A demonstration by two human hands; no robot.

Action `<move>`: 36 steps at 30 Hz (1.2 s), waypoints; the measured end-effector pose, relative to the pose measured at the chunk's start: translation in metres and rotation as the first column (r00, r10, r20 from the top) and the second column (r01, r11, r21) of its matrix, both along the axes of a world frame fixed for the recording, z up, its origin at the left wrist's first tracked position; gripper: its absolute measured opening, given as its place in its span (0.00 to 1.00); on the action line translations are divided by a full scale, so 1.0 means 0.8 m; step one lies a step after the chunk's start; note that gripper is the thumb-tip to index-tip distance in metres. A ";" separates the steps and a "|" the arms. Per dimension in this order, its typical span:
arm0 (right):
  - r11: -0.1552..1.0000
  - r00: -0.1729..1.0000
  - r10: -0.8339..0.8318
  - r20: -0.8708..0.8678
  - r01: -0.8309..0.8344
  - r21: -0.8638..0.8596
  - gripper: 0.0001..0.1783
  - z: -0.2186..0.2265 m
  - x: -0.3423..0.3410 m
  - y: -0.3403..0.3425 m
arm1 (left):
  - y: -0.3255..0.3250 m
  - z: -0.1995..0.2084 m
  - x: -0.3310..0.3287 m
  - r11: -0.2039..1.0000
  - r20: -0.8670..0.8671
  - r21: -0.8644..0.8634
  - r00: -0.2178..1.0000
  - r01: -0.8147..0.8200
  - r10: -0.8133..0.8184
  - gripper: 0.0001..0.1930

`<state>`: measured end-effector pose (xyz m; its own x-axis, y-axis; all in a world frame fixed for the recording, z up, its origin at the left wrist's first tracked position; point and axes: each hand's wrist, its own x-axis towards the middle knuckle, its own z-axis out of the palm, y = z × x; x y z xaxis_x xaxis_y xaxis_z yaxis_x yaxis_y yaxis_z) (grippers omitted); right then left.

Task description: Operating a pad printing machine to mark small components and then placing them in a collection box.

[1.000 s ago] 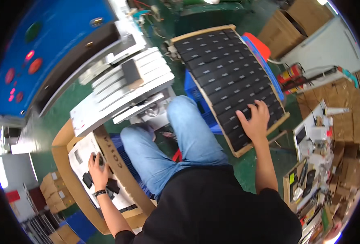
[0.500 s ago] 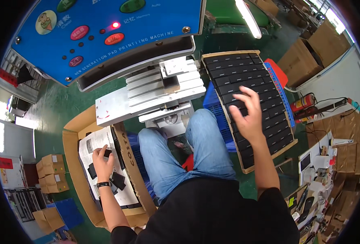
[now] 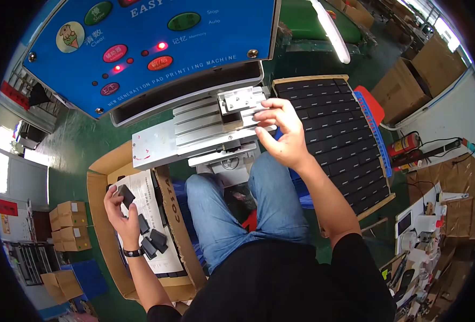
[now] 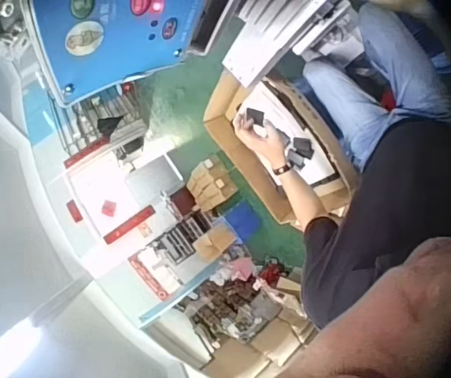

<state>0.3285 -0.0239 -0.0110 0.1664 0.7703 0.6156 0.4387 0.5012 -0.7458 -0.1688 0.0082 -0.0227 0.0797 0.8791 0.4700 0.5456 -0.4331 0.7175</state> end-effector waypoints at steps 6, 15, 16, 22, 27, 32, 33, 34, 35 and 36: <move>0.907 0.992 0.117 -0.053 -0.129 -0.402 0.29 0.072 0.019 0.037 | 0.026 0.038 0.076 0.989 0.092 -0.016 0.985 0.147 -0.145 0.24; 0.858 0.924 0.241 0.298 -0.059 -0.511 0.43 0.088 0.021 0.073 | 0.074 0.091 0.248 0.851 -0.125 0.066 0.850 0.521 -0.511 0.34; 0.880 0.941 0.211 0.264 -0.065 -0.470 0.43 0.093 0.022 0.059 | 0.079 0.094 0.268 0.850 -0.125 0.066 0.850 0.522 -0.512 0.34; 0.892 0.993 -0.097 0.061 0.114 -0.438 0.42 0.071 0.079 -0.088 | 0.109 0.089 0.335 0.746 -0.356 0.036 0.706 0.665 -0.612 0.30; 0.690 0.839 -0.544 -0.023 0.431 -0.582 0.39 -0.020 0.183 -0.271 | 0.112 0.077 0.350 0.707 -0.599 0.102 0.611 0.699 -0.517 0.28; 0.327 0.525 -0.802 0.284 0.785 -0.527 0.38 -0.078 0.226 -0.379 | 0.129 0.084 0.350 0.679 -0.669 0.138 0.574 0.721 -0.472 0.27; 0.291 0.482 -0.793 0.371 0.836 -0.465 0.39 -0.082 0.219 -0.389 | 0.132 0.087 0.347 0.666 -0.716 0.170 0.556 0.726 -0.422 0.26; 0.266 0.462 -0.803 0.378 0.844 -0.466 0.39 -0.087 0.213 -0.396 | 0.136 0.091 0.350 0.649 -0.712 0.167 0.546 0.742 -0.441 0.26; 0.234 0.439 -0.775 0.455 0.868 -0.438 0.40 -0.092 0.209 -0.402 | 0.138 0.096 0.352 0.643 -0.727 0.136 0.517 0.754 -0.452 0.27; 0.212 0.418 -0.738 0.530 0.889 -0.406 0.41 -0.096 0.209 -0.404 | 0.141 0.098 0.354 0.644 -0.739 0.106 0.493 0.758 -0.458 0.28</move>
